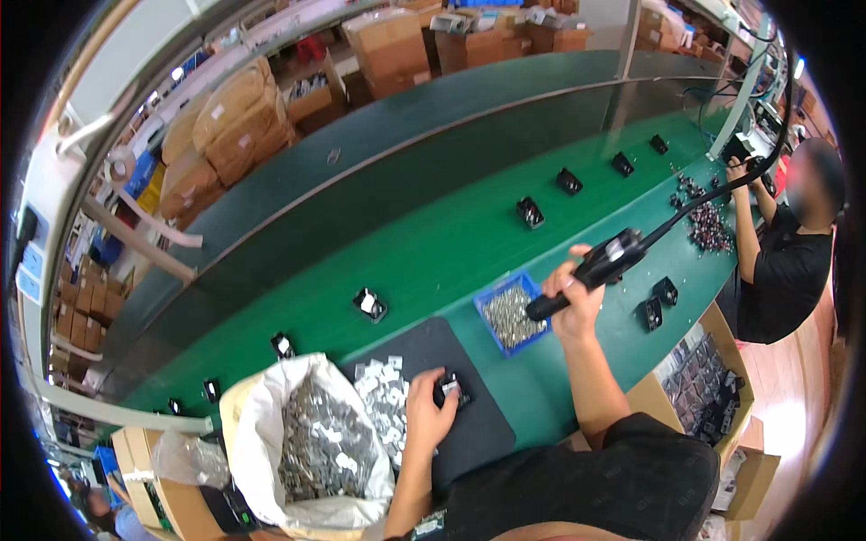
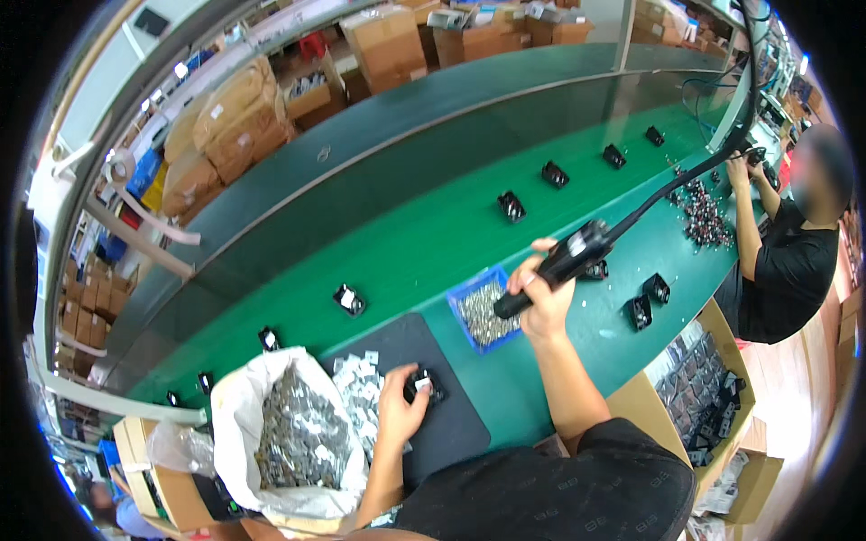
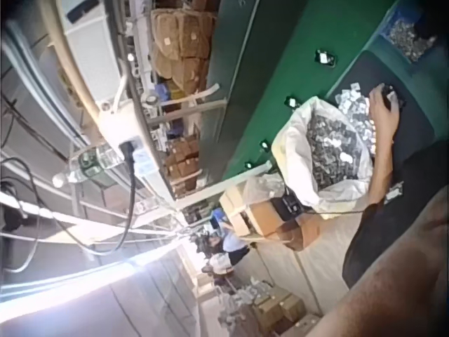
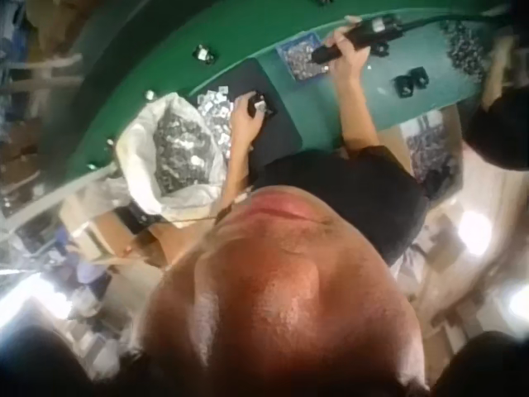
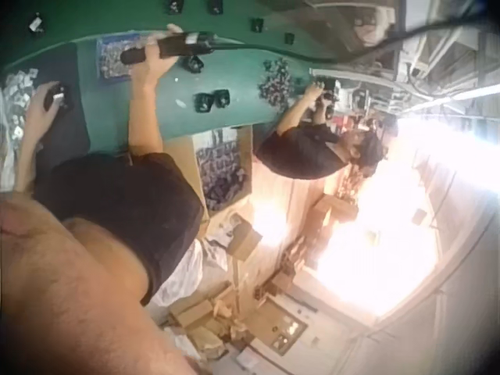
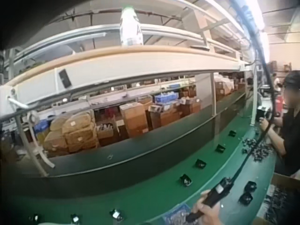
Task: The person is assembling electronic components using an electric screwdriver.
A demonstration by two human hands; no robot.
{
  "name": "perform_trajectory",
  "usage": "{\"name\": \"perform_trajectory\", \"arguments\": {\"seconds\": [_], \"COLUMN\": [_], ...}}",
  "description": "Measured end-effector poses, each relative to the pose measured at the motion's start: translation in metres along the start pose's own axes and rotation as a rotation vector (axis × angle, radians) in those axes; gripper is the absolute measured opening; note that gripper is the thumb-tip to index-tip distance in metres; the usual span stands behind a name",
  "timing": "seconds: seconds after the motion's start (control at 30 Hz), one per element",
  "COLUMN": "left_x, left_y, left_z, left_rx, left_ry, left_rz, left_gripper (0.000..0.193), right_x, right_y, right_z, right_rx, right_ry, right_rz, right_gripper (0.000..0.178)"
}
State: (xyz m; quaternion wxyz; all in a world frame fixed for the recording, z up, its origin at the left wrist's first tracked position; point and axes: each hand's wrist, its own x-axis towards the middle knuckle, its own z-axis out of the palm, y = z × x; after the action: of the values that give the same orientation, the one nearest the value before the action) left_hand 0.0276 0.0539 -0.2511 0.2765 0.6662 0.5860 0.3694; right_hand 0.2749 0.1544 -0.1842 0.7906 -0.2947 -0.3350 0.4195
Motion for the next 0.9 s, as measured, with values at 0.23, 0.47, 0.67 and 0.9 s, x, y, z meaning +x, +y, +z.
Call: {"name": "perform_trajectory", "arguments": {"seconds": [0.23,0.47,0.67,0.9], "left_x": [0.027,0.020,0.026,0.049], "left_y": [0.040,0.068,0.078,0.087], "left_z": [-0.021,-0.010,0.005,0.011], "left_rx": [0.153,-0.004,-0.152,-0.122], "left_ry": [0.228,0.096,0.046,0.019], "left_rz": [0.182,0.336,0.439,0.482], "left_gripper": [0.035,0.034,0.031,0.018], "right_x": [0.004,-0.028,-0.038,-0.027], "right_y": [-0.037,-0.056,-0.055,-0.061], "right_z": [0.031,0.030,0.031,0.038], "right_rx": [0.276,0.385,0.437,0.421], "right_ry": [-0.152,-0.381,-0.470,-0.410], "right_rz": [-0.051,-0.004,0.045,-0.018], "right_gripper": [0.047,0.046,0.046,0.049]}}
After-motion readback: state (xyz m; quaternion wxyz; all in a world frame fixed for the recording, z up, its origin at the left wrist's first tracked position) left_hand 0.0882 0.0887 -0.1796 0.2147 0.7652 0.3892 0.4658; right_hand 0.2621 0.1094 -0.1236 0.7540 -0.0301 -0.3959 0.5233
